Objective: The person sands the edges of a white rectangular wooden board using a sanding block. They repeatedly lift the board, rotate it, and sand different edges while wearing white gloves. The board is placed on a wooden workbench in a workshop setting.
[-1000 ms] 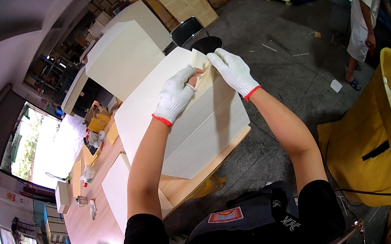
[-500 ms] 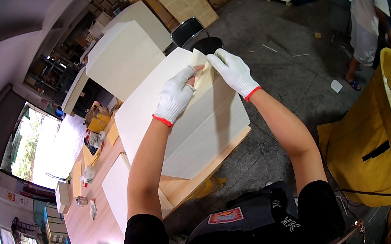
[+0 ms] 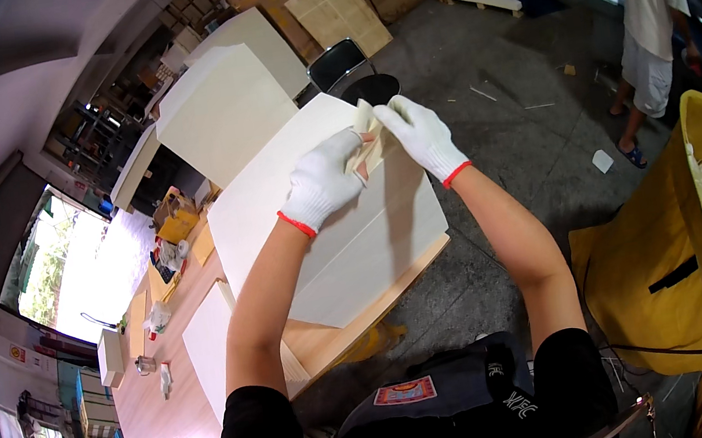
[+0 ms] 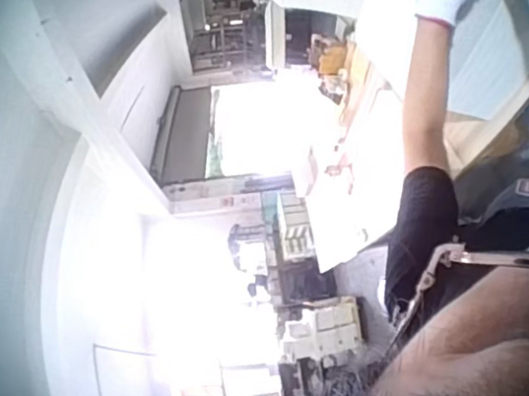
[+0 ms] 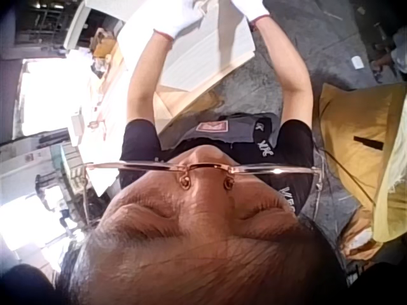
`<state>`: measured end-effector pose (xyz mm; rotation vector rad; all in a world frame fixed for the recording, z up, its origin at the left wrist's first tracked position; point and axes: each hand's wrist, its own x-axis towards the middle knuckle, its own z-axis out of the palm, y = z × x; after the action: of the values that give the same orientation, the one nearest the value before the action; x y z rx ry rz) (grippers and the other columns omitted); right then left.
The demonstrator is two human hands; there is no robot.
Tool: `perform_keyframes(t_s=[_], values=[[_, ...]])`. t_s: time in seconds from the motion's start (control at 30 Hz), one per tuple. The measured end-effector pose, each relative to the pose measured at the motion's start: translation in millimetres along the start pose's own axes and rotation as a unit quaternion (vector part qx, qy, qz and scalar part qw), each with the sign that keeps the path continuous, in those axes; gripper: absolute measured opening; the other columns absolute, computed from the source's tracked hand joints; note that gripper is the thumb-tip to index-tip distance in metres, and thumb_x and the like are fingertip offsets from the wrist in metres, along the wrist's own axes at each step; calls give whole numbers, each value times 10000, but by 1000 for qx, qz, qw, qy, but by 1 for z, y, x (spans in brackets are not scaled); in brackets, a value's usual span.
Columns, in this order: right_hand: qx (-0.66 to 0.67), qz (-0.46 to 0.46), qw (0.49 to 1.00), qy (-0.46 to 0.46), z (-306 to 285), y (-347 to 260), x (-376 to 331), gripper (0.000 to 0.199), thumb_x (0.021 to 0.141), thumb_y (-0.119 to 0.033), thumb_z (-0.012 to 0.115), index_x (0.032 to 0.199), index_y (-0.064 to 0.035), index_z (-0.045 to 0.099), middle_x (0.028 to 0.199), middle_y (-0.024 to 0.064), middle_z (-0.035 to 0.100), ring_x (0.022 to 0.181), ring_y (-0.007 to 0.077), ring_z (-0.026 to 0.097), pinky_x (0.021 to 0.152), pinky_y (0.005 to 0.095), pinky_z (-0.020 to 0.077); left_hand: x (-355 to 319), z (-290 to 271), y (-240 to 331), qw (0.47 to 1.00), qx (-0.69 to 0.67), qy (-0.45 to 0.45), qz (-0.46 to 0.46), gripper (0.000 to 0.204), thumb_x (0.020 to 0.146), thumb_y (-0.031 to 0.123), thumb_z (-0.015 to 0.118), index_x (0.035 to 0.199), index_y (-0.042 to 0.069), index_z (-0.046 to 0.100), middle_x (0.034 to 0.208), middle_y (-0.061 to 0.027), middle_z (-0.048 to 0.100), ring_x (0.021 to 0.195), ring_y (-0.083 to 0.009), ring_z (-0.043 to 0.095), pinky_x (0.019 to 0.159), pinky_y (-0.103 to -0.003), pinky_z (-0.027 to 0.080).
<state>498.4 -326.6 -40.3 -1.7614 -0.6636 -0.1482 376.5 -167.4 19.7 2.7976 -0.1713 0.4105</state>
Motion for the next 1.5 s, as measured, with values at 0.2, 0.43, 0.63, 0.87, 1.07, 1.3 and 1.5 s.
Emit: perform_keyframes(t_s=[0.2,0.43,0.63,0.87,1.07,1.3,1.5], values=[[43,60,996,59,-37,5,-8,501,951,-558,584,1046,-73,664,850,122,701,821,275,684,771,390,499,-23,5,10,970,235,57,-11,569,834,140,645,1387,127,511,1010,-209,710,911,-417,691,801,-518,552],[-10,-183,979,-88,16,-83,-49,481,918,-528,638,1085,-77,666,908,86,708,827,241,681,808,370,517,-24,-64,-10,970,161,74,-169,344,919,306,602,1100,19,652,966,-253,715,891,-423,700,800,-517,540],[-95,-411,875,-238,112,-131,-94,622,870,-564,658,1208,-42,638,1164,151,654,1092,328,625,971,419,478,-97,-166,-68,876,-190,425,-127,308,900,271,734,999,-21,741,856,-36,701,779,-107,602,707,-275,479],[-274,-415,832,-246,182,-140,-146,701,822,-457,740,1351,-53,520,1361,132,544,1277,312,506,1124,454,361,-230,-184,-126,642,-405,650,-34,328,946,46,558,1262,-30,600,1146,-113,668,952,-226,682,803,-346,579],[-275,-461,822,-192,182,-133,-152,769,776,-409,787,1388,-44,497,1388,138,515,1293,330,489,1142,491,339,-303,-153,-182,545,-440,711,-66,339,1015,145,527,1326,12,549,1216,-107,626,1042,-252,652,855,-390,571],[-207,-483,835,-166,182,-148,-149,813,780,-452,768,1423,-49,478,1371,182,531,1221,352,531,1083,533,375,-320,-157,-154,473,-503,709,-147,397,1015,236,522,1375,73,482,1282,-102,577,1089,-263,618,875,-441,552],[-161,-474,845,-189,243,-218,-171,650,893,-238,718,1496,-202,480,1340,182,606,1062,298,667,838,384,576,-324,-126,-101,540,-486,686,-43,430,1031,280,506,1393,51,462,1333,-132,538,1200,-268,560,1006,-412,480]])
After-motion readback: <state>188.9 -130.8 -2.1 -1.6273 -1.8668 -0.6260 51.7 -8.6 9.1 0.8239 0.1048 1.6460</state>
